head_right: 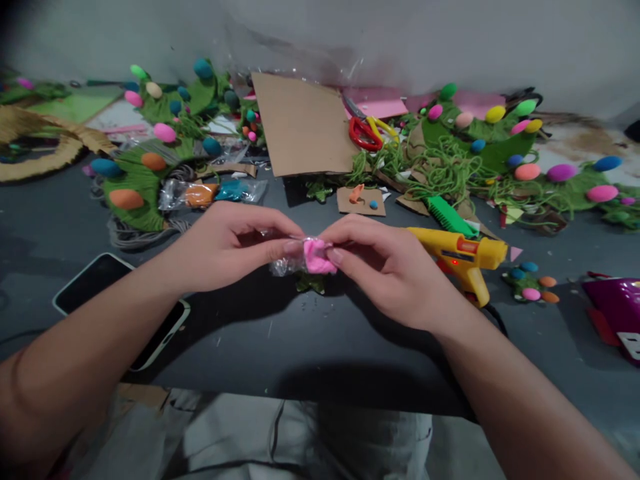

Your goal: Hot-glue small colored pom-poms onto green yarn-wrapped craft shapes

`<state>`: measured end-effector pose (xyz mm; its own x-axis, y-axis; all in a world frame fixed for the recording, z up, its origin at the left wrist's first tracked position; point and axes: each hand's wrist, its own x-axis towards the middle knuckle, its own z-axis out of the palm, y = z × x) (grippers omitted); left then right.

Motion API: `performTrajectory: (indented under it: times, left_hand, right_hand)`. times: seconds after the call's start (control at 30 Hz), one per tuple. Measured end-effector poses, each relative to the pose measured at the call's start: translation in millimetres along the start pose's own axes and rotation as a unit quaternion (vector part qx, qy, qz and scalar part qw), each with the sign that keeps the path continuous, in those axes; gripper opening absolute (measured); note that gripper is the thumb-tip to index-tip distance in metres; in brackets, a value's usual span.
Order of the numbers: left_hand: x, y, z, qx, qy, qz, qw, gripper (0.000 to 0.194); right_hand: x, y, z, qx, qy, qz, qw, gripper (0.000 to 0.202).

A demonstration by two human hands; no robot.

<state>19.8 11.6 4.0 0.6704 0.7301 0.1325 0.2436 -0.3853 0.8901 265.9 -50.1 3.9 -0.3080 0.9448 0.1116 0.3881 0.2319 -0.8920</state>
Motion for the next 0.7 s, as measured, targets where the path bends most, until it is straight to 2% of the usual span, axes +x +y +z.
performTrajectory:
  times: [0.13, 0.3, 0.4, 0.5, 0.63, 0.7]
  left_hand:
    - [0, -1, -2.4, 0.013, 0.037, 0.007, 0.999, 0.016]
    - [1, 2, 2.3, -0.011, 0.004, -0.008, 1.000, 0.011]
    - [0, 5, 4.7, -0.019, -0.004, -0.015, 1.000, 0.011]
    - [-1, 7, 4.6, -0.014, -0.017, -0.021, 1.000, 0.014]
    - [-1, 6, 3.2, -0.004, -0.013, -0.019, 1.000, 0.017]
    - [-1, 5, 3.0, -0.002, -0.010, -0.018, 1.000, 0.018]
  right_hand:
    - [1, -4, -5, 0.021, 0.009, 0.020, 1.000, 0.019]
    - [3, -5, 5, 0.001, 0.034, 0.013, 0.999, 0.018]
    - [3, -2, 11, 0.010, 0.052, 0.034, 0.998, 0.022]
    - [4, 1, 12, 0.016, 0.048, 0.038, 0.998, 0.026]
    - [6, 0, 10, -0.042, 0.030, 0.007, 0.999, 0.018]
    - [6, -1, 10, -0.061, 0.022, 0.000, 0.998, 0.021]
